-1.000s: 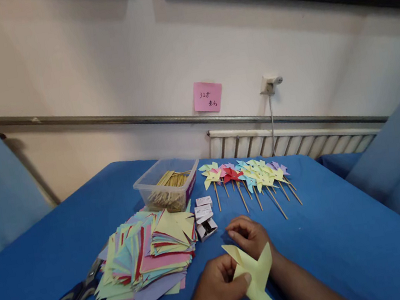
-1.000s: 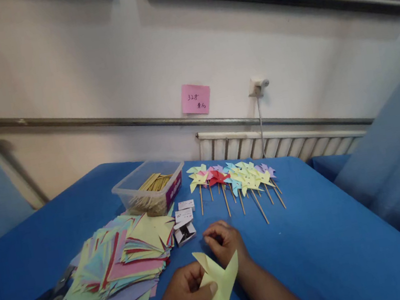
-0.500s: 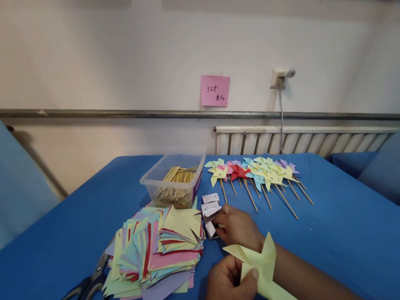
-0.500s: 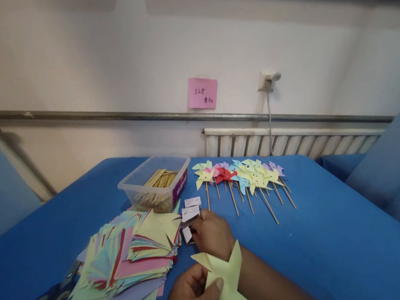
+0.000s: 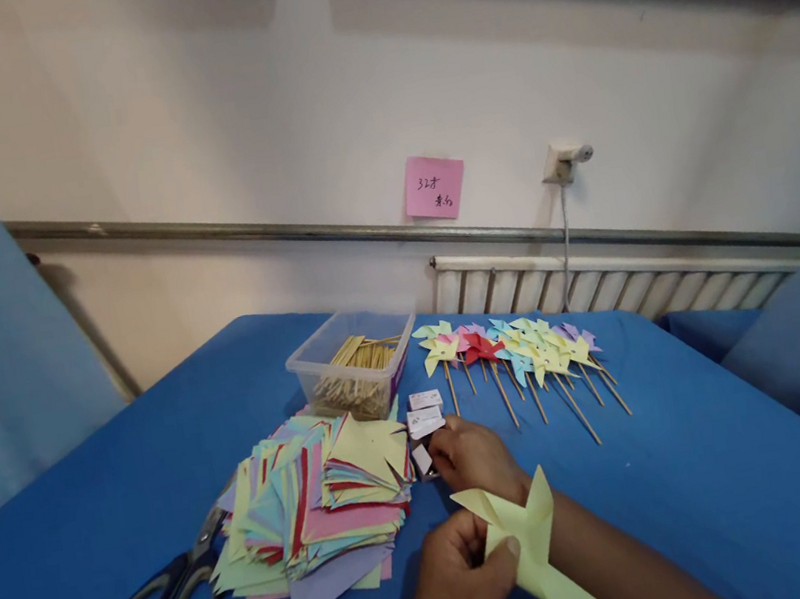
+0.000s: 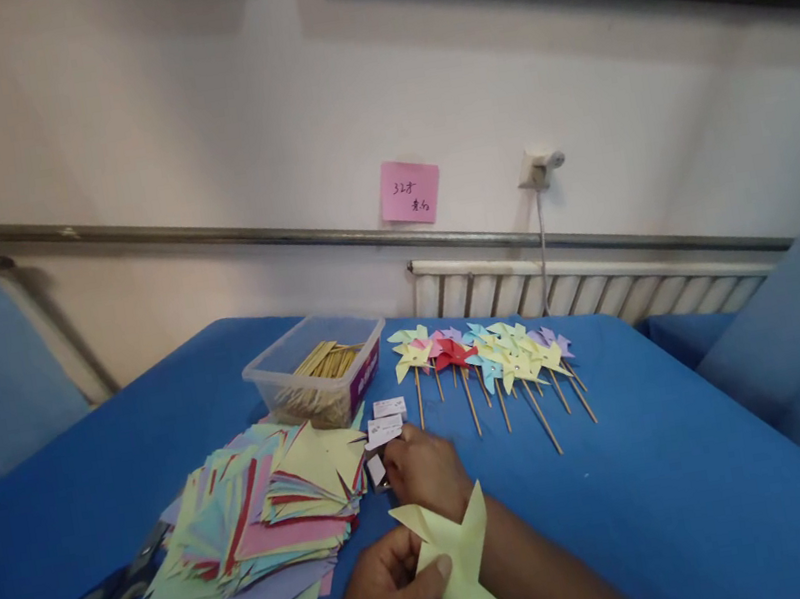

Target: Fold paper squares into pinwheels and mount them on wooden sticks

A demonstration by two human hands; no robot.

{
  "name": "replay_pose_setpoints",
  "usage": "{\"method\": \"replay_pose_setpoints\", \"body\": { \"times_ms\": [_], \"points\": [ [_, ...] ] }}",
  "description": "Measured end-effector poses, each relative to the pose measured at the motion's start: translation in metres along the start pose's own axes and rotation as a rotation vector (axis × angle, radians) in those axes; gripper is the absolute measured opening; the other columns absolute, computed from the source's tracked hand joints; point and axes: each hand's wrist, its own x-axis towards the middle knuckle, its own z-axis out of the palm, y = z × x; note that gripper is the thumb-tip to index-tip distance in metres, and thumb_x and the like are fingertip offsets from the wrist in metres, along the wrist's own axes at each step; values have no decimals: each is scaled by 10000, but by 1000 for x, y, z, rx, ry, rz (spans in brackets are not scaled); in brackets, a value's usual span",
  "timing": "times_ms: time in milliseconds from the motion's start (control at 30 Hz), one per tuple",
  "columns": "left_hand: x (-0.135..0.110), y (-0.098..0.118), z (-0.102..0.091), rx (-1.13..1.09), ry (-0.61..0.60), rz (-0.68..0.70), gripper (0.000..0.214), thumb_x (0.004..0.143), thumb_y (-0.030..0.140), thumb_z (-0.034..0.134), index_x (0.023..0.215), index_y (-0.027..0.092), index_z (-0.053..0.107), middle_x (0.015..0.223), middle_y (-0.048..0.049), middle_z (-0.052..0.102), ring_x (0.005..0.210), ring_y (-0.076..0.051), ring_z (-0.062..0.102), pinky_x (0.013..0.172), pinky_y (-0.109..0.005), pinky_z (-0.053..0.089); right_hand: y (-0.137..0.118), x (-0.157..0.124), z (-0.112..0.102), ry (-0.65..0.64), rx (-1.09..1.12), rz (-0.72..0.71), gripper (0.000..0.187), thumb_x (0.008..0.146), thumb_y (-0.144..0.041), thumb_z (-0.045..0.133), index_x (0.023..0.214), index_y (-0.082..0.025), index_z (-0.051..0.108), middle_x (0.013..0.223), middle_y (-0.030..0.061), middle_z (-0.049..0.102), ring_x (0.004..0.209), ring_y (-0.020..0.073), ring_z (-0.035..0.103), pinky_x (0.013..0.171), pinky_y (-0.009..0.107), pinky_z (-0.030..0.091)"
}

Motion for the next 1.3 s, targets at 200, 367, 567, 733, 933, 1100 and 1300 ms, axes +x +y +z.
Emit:
{"method": "replay_pose_setpoints", "body": {
  "times_ms": [200,367,567,733,933,1100,1300],
  "points": [
    [1,4,0,25,-6,-5,133,628,261,604,617,154,524,567,22,509,543,-104,435,527,-224,341,14,-3,12,113,261,-5,101,793,-180,544,761,-185,640,766,13,592,669,121,550,621,210,396],
    [3,4,-1,29,-12,-18,122,620,251,597,613,160,516,558,31,509,532,-99,428,518,-221,333,19,-2,21,255,708,68,85,747,-221,583,683,-170,607,720,-3,580,553,96,507,536,208,399],
    [4,0,-2,23,4,-25,132,613,267,606,616,161,528,560,28,529,530,-105,449,509,-219,338,18,2,21,347,1070,179,157,768,-317,538,691,-191,485,794,29,645,598,119,602,549,231,467],
    [6,11,-3,31,51,-6,156,608,288,621,575,170,526,520,46,517,490,-94,433,481,-207,321,28,1,12,415,1133,283,238,725,-392,598,665,-193,483,640,-1,621,515,115,576,499,224,442],
    [13,23,-7,99,163,38,248,598,348,646,508,176,491,471,52,483,465,-99,421,469,-213,312,53,-34,-4,477,1141,411,275,692,-428,658,674,-182,534,532,-31,582,467,109,513,472,215,384],
    [16,22,-8,150,169,45,249,613,364,639,533,176,497,478,53,483,473,-103,418,471,-214,316,59,-64,-18,457,1110,464,269,708,-408,666,660,-174,541,448,-55,522,409,84,424,428,199,303],
    [24,22,-10,216,195,77,252,617,388,633,552,178,510,491,51,494,476,-108,422,472,-215,325,48,-61,-18,417,1134,457,304,690,-420,676,606,-164,533,434,-57,522,363,61,405,400,187,281]
  ]
}}
